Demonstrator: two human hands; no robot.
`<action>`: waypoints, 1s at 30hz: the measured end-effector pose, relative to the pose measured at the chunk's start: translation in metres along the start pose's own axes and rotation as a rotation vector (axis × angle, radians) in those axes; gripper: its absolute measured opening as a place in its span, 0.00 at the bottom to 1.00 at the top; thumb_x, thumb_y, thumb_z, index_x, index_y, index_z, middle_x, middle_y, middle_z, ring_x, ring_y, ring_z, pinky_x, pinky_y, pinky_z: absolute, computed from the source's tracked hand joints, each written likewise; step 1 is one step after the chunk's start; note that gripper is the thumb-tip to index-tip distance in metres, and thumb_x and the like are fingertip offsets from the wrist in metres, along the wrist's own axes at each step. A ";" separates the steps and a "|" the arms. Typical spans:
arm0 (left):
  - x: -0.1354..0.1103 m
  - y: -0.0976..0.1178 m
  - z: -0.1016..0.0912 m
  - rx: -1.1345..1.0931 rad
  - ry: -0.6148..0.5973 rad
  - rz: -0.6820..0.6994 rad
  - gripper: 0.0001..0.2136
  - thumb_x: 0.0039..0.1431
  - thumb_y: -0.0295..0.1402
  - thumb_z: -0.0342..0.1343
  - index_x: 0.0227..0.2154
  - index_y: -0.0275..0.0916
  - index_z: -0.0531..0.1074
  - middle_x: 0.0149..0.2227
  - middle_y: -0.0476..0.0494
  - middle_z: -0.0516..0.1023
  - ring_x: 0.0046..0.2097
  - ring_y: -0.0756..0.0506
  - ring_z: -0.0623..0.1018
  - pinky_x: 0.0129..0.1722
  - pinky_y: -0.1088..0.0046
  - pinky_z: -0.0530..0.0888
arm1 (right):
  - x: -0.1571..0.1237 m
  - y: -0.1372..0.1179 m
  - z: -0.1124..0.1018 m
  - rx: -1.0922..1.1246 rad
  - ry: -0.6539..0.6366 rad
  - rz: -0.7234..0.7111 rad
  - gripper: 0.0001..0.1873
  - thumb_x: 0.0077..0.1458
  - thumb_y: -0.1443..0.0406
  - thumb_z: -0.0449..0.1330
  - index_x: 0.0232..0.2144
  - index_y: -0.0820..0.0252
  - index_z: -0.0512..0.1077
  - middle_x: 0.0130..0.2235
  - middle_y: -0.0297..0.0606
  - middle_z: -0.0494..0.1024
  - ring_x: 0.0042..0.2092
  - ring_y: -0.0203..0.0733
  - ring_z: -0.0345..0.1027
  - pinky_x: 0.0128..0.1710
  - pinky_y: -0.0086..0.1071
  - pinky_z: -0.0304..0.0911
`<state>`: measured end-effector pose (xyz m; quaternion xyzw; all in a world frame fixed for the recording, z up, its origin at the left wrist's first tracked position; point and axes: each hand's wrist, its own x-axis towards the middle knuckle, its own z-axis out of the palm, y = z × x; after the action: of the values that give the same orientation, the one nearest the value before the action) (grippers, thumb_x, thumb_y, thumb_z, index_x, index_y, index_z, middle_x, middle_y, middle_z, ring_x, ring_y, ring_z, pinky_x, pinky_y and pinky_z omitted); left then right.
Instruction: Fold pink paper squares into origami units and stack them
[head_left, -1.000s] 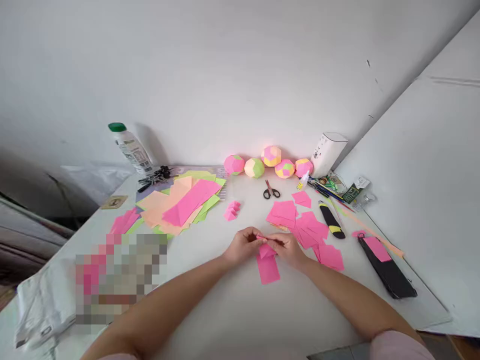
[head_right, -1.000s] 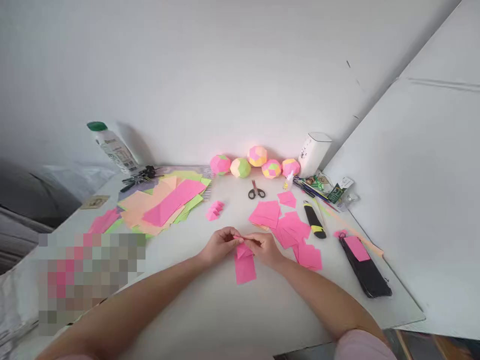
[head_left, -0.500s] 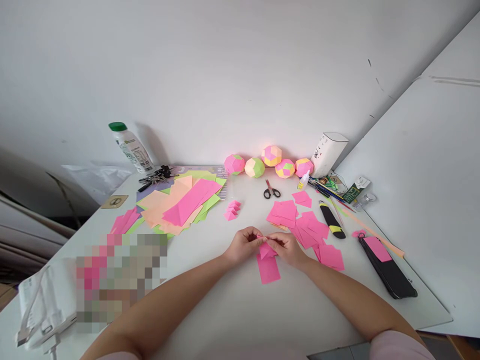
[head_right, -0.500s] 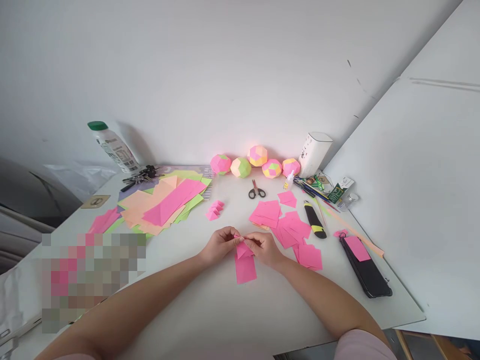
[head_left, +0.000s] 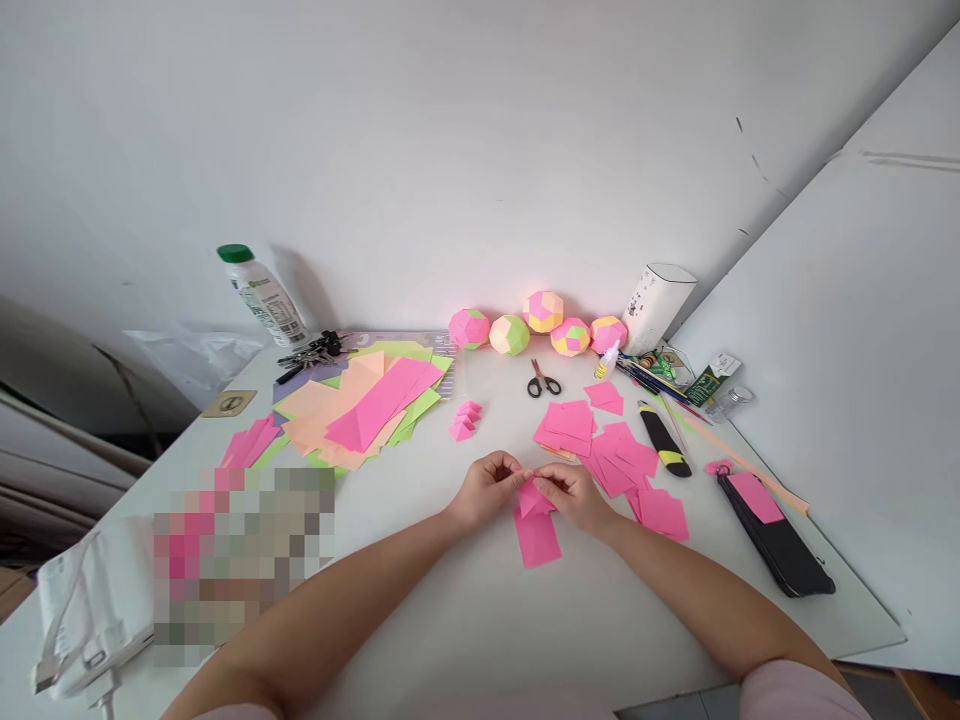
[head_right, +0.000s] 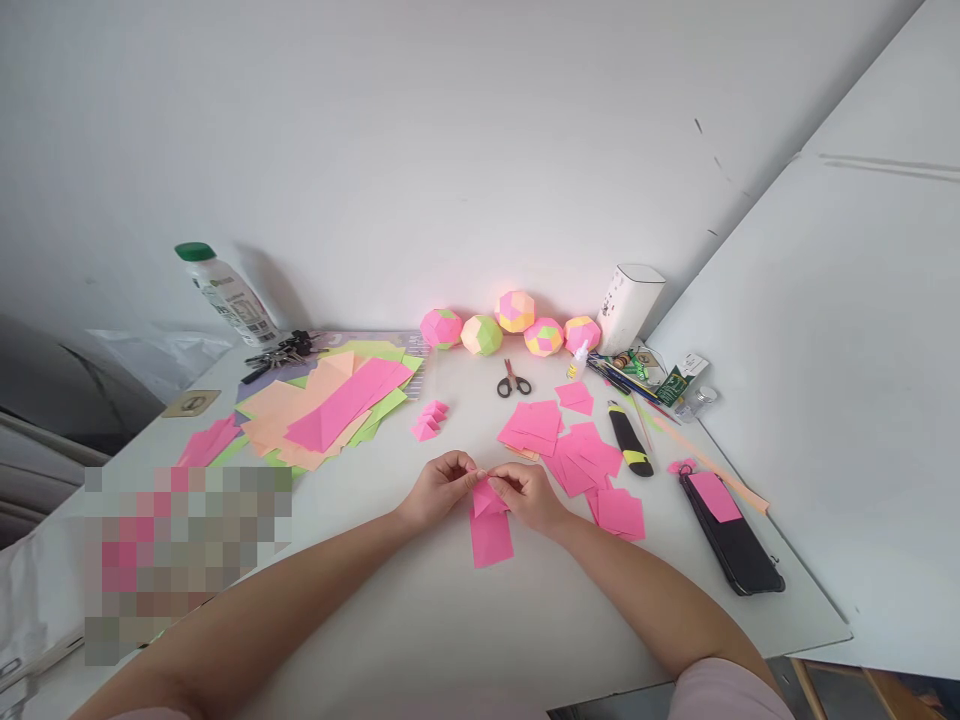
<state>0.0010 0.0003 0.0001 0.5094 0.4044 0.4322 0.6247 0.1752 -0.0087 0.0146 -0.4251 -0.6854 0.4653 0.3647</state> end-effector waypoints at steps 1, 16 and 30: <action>0.000 0.001 0.000 0.005 0.005 0.001 0.15 0.48 0.43 0.59 0.24 0.36 0.65 0.20 0.54 0.64 0.21 0.56 0.60 0.20 0.79 0.56 | 0.000 0.000 0.000 0.003 0.002 0.002 0.12 0.55 0.59 0.55 0.28 0.61 0.73 0.22 0.33 0.67 0.23 0.33 0.57 0.21 0.27 0.56; -0.003 0.009 0.001 -0.001 -0.060 0.058 0.14 0.51 0.43 0.57 0.30 0.38 0.63 0.24 0.53 0.65 0.24 0.54 0.64 0.24 0.78 0.61 | 0.002 0.001 -0.001 0.053 0.003 0.064 0.12 0.54 0.59 0.56 0.31 0.61 0.74 0.25 0.33 0.69 0.24 0.33 0.58 0.20 0.26 0.57; -0.005 0.005 0.002 0.212 -0.057 0.085 0.06 0.51 0.34 0.54 0.26 0.36 0.67 0.26 0.49 0.69 0.26 0.53 0.66 0.25 0.77 0.63 | 0.002 0.000 0.000 -0.045 0.008 0.037 0.10 0.53 0.63 0.55 0.25 0.62 0.72 0.23 0.34 0.68 0.24 0.34 0.58 0.22 0.27 0.53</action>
<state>0.0011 -0.0048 0.0053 0.6013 0.4078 0.3984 0.5598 0.1746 -0.0071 0.0153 -0.4476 -0.6863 0.4545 0.3494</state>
